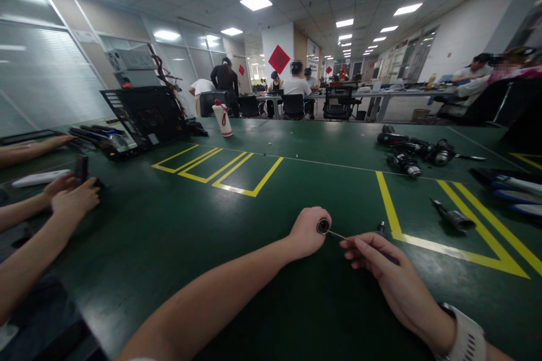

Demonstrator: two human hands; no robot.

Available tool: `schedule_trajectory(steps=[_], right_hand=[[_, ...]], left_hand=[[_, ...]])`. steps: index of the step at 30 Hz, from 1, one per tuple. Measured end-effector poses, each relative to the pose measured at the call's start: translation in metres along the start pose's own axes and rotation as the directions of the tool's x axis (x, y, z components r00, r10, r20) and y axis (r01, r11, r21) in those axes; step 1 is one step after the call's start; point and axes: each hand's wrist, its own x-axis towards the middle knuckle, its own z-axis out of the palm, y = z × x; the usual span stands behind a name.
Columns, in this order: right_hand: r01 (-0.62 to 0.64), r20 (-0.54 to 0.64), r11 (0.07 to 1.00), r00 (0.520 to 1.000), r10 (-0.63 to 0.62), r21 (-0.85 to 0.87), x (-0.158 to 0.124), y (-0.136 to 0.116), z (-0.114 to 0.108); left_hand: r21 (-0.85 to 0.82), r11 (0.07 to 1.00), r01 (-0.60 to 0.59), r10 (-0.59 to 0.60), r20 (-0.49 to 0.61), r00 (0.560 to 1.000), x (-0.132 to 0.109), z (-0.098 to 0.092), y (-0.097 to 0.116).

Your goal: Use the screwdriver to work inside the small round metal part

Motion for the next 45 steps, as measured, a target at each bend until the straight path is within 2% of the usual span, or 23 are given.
schedule_trajectory(steps=[11,17,23,35,39,45], right_hand=[[0.009,0.007,1.000,1.000,-0.009,-0.013,0.002,0.006,-0.003],[0.052,-0.037,0.999,0.998,-0.052,-0.003,0.003,0.010,-0.007],[0.095,-0.108,0.995,0.990,-0.090,0.038,0.004,0.011,-0.010],[0.040,-0.150,0.987,0.987,-0.064,-0.158,0.008,0.016,-0.011],[0.044,-0.158,0.985,0.985,-0.070,-0.164,0.009,0.019,-0.014],[0.060,-0.172,0.987,0.981,-0.086,-0.152,0.009,0.017,-0.010]], left_hand=[[0.009,1.000,0.018,-0.018,-0.015,1.000,-0.001,0.002,-0.003],[0.068,0.997,0.031,-0.030,-0.013,0.999,-0.001,-0.001,0.001],[0.054,0.997,0.060,-0.059,-0.028,0.998,-0.003,-0.002,0.002],[-0.004,0.992,0.124,-0.124,-0.009,0.992,-0.003,-0.001,0.001],[-0.073,0.993,0.096,-0.097,-0.018,0.995,-0.003,-0.001,0.002],[-0.111,0.993,-0.030,0.035,0.048,0.998,-0.002,-0.003,0.004]])
